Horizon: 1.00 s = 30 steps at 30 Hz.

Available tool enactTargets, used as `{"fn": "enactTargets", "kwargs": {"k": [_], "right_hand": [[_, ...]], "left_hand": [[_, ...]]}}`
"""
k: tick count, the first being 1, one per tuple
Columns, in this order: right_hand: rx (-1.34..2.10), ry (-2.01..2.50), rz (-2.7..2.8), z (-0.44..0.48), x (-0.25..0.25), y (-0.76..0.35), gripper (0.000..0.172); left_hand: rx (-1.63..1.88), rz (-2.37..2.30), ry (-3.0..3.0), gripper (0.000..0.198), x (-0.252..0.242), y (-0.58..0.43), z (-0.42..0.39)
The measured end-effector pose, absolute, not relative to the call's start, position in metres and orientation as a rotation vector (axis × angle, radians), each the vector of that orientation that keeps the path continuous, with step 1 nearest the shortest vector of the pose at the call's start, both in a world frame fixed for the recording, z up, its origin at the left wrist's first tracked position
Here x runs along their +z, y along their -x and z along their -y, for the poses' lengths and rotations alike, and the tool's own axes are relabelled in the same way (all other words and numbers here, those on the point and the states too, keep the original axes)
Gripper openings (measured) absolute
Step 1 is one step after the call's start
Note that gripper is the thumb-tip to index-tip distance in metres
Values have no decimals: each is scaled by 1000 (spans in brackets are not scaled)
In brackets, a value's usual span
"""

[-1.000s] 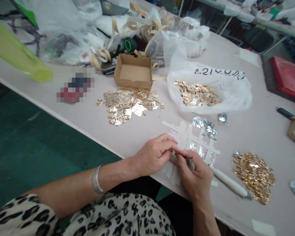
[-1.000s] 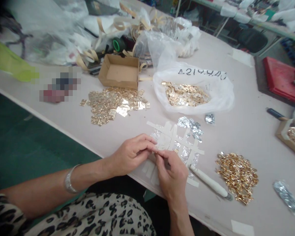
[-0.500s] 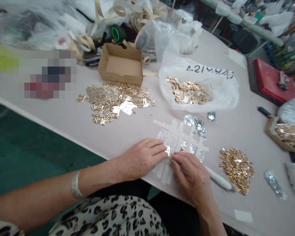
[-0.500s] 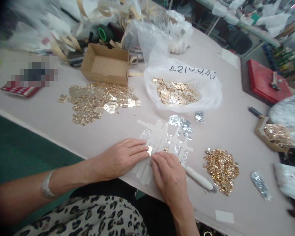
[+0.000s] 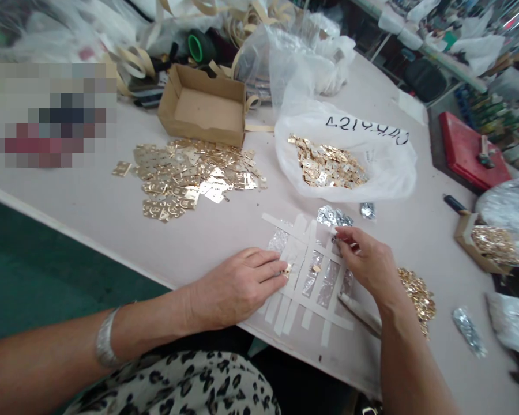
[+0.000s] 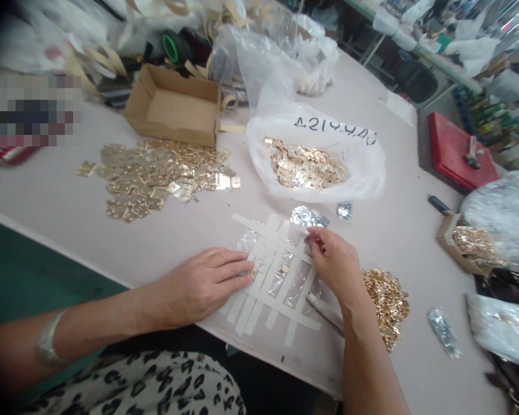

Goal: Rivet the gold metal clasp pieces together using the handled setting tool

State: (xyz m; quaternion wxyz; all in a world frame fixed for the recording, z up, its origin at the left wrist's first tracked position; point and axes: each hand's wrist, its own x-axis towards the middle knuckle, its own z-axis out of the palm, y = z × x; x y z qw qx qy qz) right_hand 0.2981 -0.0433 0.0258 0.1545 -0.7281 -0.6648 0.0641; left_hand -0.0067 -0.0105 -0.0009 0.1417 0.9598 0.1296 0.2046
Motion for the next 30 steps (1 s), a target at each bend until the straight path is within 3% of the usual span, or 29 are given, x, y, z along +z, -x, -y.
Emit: {"fn": "enactTargets", "kwargs": {"k": [7,11,15,18,30], "right_hand": [[-115,1938,2341,39,25,-304,26],[32,2036,2055,42,27,-301,25],[480,1991,1678,55,38,-268,20],[692,1861,1696,66,43,-235,18],[469,1693,2124,68,38,-202,22]], "left_hand": [[589,-367,-2766,26,1,7,10],[616,-363,-2760,24,2,6,9],[637,-358,-2757,22,2,5,9],[640,-372,-2768,23,2,5,9],[696,-375,-2805,22,-1,7,10]]}}
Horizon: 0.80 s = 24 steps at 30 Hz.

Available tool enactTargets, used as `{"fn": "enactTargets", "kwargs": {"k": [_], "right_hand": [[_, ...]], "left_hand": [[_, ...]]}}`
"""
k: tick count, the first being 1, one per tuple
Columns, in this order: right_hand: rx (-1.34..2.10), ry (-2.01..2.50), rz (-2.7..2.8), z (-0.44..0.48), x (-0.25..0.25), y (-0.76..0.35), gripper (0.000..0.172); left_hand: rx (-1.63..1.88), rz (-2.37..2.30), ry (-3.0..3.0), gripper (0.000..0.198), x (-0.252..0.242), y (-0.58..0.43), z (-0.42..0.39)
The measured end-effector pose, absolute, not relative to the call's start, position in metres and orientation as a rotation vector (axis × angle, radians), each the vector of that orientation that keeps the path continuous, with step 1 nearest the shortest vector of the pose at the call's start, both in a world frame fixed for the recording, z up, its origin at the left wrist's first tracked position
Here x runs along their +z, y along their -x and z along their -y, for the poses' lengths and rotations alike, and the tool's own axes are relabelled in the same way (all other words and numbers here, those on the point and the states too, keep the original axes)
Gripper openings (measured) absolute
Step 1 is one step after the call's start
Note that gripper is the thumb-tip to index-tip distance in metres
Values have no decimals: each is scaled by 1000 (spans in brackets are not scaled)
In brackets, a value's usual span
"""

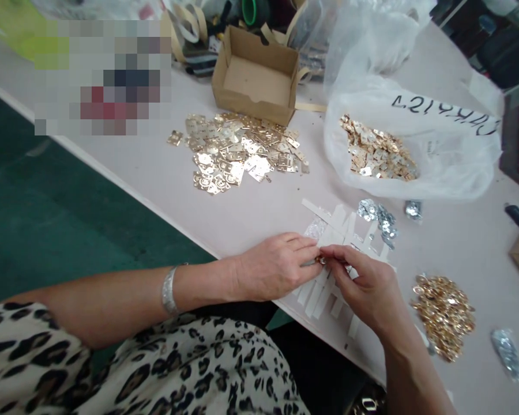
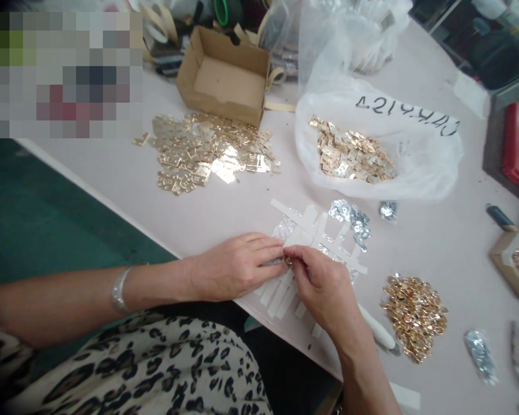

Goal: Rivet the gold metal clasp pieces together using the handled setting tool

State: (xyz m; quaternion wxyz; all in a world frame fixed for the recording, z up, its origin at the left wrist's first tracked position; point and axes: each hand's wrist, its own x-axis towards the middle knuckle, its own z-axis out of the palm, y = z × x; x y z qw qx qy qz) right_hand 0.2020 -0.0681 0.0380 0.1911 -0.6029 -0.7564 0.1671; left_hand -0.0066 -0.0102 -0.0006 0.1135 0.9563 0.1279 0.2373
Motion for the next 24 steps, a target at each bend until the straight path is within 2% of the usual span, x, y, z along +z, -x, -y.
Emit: {"fn": "enactTargets", "kwargs": {"k": [4,8,19,24], "right_hand": [[328,1668,2238,72,39,-199,22],[201,1609,2390,75,40,-197,28],[276,1535,2356,73,40,-197,25],[200,1520,2472,71,41,-194,31]], "left_hand": [[669,-374,-2829,23,-1,7,10],[685,-369,-2830,25,-3,6,9],[670,-371,-2806,26,-6,6,9],[664,-394,-2812,23,-8,6,10]]}}
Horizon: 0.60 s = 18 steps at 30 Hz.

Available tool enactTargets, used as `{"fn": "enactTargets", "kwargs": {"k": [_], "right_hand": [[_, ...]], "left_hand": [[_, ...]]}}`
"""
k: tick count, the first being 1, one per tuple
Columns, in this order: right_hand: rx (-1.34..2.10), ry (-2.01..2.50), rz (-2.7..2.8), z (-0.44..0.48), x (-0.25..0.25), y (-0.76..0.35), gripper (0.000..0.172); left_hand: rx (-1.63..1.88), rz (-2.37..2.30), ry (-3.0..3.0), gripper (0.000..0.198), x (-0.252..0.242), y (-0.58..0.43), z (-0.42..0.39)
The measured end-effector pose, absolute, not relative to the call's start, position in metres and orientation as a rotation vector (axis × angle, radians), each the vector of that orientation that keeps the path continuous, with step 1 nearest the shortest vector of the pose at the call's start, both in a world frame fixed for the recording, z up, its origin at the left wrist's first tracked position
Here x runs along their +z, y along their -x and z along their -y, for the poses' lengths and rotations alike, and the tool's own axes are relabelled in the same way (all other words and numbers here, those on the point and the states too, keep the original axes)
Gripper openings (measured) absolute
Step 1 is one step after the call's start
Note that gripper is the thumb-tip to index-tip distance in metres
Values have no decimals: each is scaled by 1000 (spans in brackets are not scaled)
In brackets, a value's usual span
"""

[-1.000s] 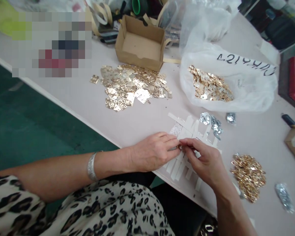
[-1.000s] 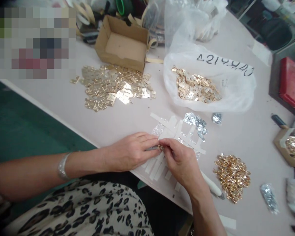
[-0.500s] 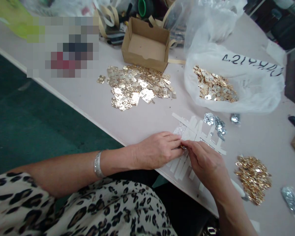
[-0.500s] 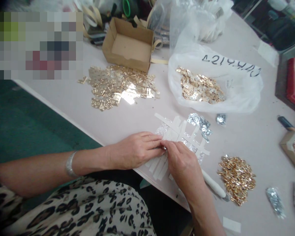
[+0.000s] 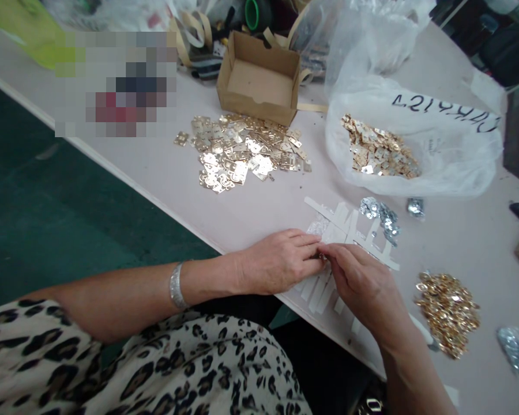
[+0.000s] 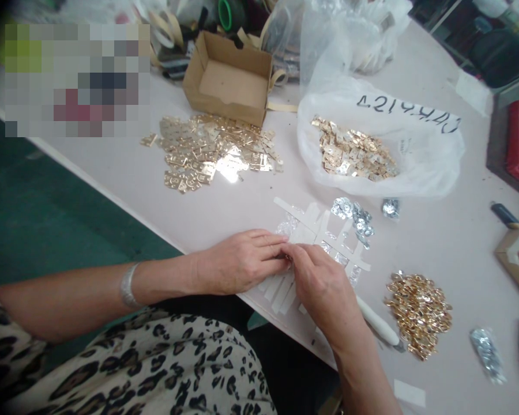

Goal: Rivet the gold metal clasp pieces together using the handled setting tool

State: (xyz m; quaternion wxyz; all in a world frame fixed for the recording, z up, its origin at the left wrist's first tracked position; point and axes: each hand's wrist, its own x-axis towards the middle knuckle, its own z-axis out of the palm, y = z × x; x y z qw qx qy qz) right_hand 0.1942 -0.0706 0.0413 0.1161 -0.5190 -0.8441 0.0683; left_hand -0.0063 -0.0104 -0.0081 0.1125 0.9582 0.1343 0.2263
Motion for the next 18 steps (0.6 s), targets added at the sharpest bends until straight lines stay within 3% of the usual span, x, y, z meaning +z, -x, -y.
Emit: {"fn": "enactTargets", "kwargs": {"k": [11,18], "right_hand": [[175,1762,2020,85,43,-200,19],[-82,2271,1723,145,50,-242,30]], "left_hand": [[682,-381,-2834,23,-1,8,10],[789,-359,-2733,27,-2,10,9]]}}
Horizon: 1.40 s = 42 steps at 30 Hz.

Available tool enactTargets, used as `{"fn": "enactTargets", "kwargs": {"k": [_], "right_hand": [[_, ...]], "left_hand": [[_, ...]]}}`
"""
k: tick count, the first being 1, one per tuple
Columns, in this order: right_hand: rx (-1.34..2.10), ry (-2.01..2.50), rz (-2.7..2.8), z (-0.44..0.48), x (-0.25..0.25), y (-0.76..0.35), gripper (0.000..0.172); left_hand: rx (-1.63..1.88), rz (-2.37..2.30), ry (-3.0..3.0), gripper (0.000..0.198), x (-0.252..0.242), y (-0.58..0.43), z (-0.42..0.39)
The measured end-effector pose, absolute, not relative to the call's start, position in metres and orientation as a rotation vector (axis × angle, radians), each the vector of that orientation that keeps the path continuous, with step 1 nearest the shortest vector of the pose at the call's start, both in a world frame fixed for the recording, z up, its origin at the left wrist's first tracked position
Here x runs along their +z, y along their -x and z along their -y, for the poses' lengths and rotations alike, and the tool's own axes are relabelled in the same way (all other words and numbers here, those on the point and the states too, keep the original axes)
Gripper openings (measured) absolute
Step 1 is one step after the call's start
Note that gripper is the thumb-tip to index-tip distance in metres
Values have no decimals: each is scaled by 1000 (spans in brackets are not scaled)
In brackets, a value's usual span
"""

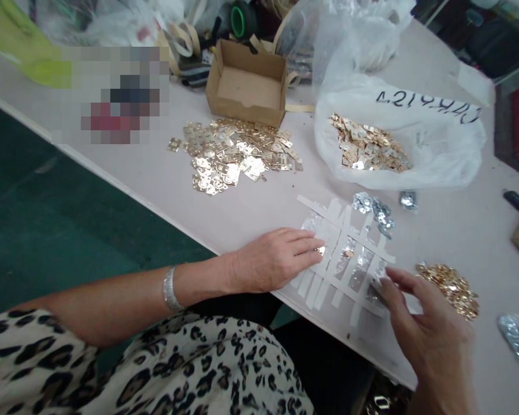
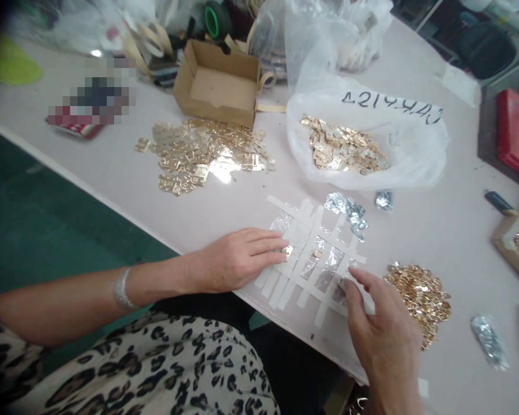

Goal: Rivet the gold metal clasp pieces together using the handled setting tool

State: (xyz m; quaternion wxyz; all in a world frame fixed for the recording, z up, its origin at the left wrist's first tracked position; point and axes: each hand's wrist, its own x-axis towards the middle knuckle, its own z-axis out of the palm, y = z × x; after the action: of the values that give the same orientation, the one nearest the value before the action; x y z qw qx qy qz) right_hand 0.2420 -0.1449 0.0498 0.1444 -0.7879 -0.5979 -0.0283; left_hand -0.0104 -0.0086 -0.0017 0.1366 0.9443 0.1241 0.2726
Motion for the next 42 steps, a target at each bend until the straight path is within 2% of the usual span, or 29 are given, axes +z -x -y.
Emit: {"fn": "enactTargets", "kwargs": {"k": [3,6,9,13,20,27,31,42], "right_hand": [[-120,2354,1578,168,46,-250,34],[-119,2281,1481,173,46,-241,31],[34,2134,1570,155,45,-223,26],[256,1982,1695,117,39,-199,22],[461,2010,1761,92,29,-181,23],[496,1968,1880,86,33,-181,20],[575,2057,1762,86,37,-188,21],[478,2014,1799,86,35,-191,19]], "left_hand": [[842,-384,-2695,27,1,8,8],[861,-435,-2687,22,8,6,10],[763,-459,-2754,20,12,6,16],[598,-475,-2827,28,6,7,20],[569,-484,-2805,27,1,7,18],[567,-493,-2788,24,2,8,19],[583,-496,-2780,27,2,8,19],[578,-485,-2781,27,3,8,18]]}}
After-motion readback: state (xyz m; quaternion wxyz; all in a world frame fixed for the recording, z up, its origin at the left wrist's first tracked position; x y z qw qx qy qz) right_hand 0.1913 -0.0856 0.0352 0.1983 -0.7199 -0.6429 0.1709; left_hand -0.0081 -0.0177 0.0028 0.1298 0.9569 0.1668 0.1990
